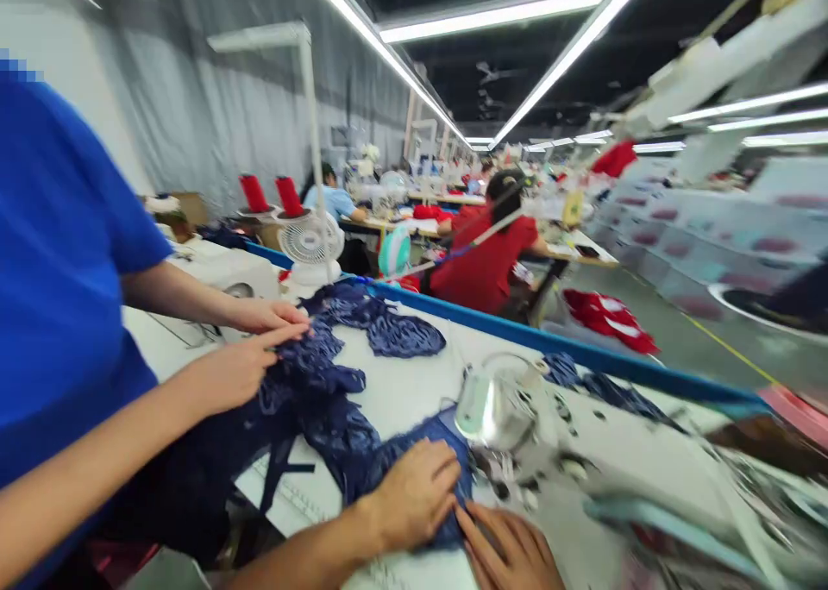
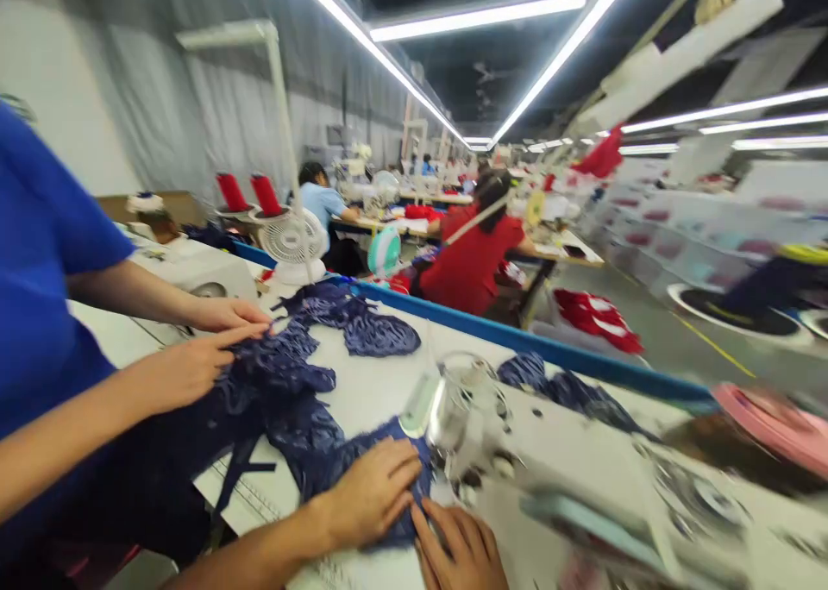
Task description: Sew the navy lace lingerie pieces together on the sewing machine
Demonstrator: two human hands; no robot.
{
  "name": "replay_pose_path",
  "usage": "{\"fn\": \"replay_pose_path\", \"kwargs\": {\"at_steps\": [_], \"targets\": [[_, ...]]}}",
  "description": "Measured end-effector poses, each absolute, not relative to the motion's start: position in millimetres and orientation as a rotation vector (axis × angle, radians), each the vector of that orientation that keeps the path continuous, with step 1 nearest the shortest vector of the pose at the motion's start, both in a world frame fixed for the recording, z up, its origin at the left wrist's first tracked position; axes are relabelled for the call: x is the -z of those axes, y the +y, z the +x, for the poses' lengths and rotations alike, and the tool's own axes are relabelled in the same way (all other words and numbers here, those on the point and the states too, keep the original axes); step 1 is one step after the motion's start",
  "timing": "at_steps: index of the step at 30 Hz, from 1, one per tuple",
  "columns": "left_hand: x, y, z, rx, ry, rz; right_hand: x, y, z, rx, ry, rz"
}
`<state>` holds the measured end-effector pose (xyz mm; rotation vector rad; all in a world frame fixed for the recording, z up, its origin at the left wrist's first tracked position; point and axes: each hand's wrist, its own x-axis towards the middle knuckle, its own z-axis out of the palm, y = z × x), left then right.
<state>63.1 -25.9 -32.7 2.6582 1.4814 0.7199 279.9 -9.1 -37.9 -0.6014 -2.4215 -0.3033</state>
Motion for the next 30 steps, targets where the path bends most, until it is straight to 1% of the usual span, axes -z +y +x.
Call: {"fn": "replay_pose_path", "kwargs": {"at_steps": [2, 5, 8, 12, 16, 20, 24, 30], "targets": [[35, -27, 62, -0.73, 1.448, 2.605, 30, -26, 281, 0.183, -2.437, -0.738], [40, -24, 58, -0.759, 1.388, 2.569, 20, -38, 274, 0.082, -2.405, -0.804], [47, -22, 56, -0.771, 1.399, 2.604, 19, -39, 270, 0.074, -2.386, -0.821], [47, -16, 57, -0.702, 1.468, 2.677, 22, -37, 271, 0.091, -2.384, -0.82], [38, -10, 60, -0.658, 1.366, 2.753, 19, -39, 273, 0.069, -2.389, -0.825], [35, -9, 57, -0.638, 1.273, 2.71, 11, -41, 277, 0.001, -2.414, -0.855], [33, -8, 54, -0.661, 1.236, 2.708, 9, -40, 279, -0.055, -2.432, -0.868], [31, -2, 52, -0.558, 1.212, 2.688, 11, -38, 279, -0.091, -2.429, -0.911]]}}
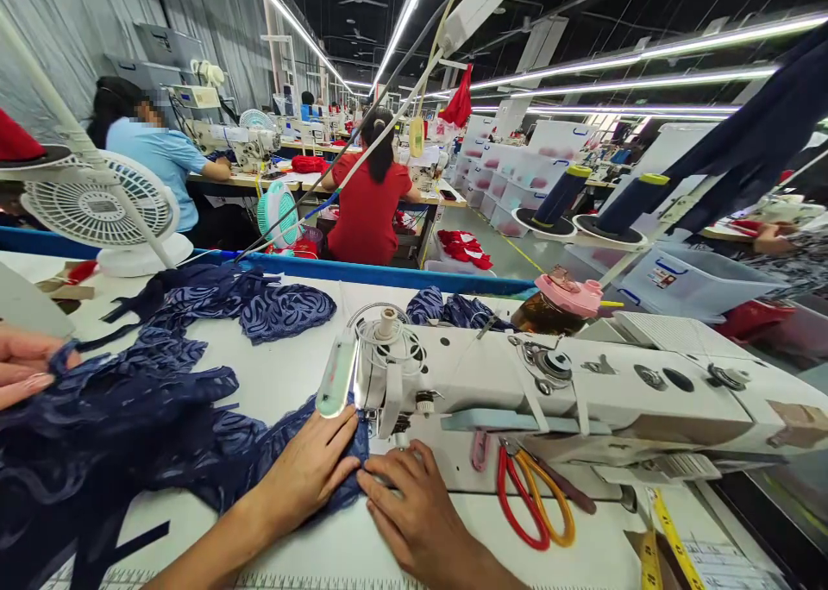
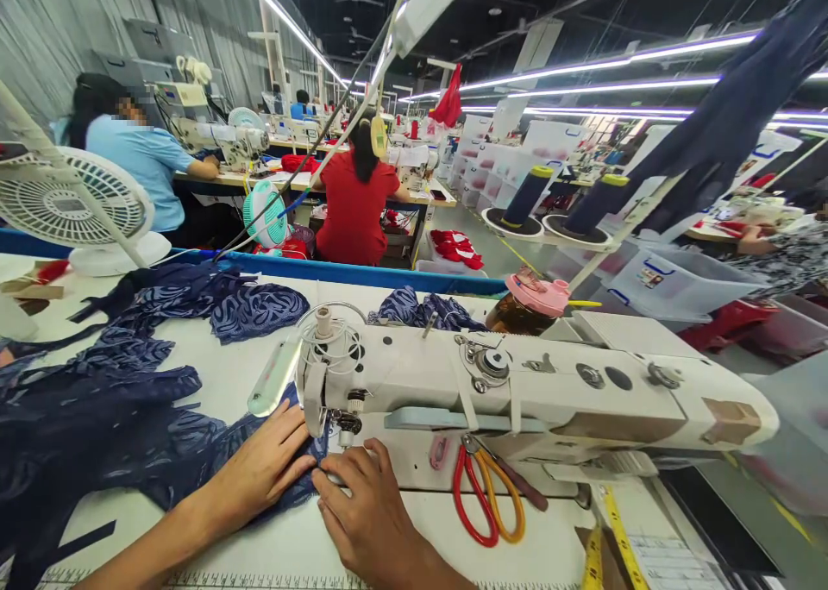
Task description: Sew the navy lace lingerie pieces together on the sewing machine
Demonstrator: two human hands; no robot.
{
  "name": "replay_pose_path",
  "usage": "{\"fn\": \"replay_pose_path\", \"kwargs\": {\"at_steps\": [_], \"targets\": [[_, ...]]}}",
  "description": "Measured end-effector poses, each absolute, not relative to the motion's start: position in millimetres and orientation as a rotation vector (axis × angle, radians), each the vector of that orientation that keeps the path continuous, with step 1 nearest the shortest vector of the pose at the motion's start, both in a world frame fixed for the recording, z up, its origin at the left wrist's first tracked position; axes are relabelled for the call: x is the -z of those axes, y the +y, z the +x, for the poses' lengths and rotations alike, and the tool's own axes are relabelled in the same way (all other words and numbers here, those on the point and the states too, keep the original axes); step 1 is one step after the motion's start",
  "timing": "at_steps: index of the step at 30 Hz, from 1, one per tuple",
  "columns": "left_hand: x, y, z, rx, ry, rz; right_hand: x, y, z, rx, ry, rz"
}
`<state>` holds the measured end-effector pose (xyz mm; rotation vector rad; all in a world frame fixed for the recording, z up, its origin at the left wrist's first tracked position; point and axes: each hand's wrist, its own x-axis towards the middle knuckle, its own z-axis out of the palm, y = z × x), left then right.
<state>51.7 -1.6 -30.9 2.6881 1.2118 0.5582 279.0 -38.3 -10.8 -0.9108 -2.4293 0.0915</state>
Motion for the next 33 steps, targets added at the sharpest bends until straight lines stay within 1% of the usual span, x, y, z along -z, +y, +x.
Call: {"fn": "replay_pose_path", "kwargs": {"at_steps": [5, 11, 18, 33], "targets": [[36, 0, 47, -0.581, 1.197, 2.675, 11, -40, 280, -0.091, -2.451, -0.908], [29, 5, 44, -0.537, 1.162, 2.659, 12, -39, 280, -0.126, -2.476, -0.948], [29, 7, 42, -0.606, 1.16, 2.632, 11, -38, 282, -0.092, -2.514, -0.933], [18, 28, 42, -0.624, 1.174, 2.612, 10, -35, 283, -0.03, -2.452, -0.923]]}}
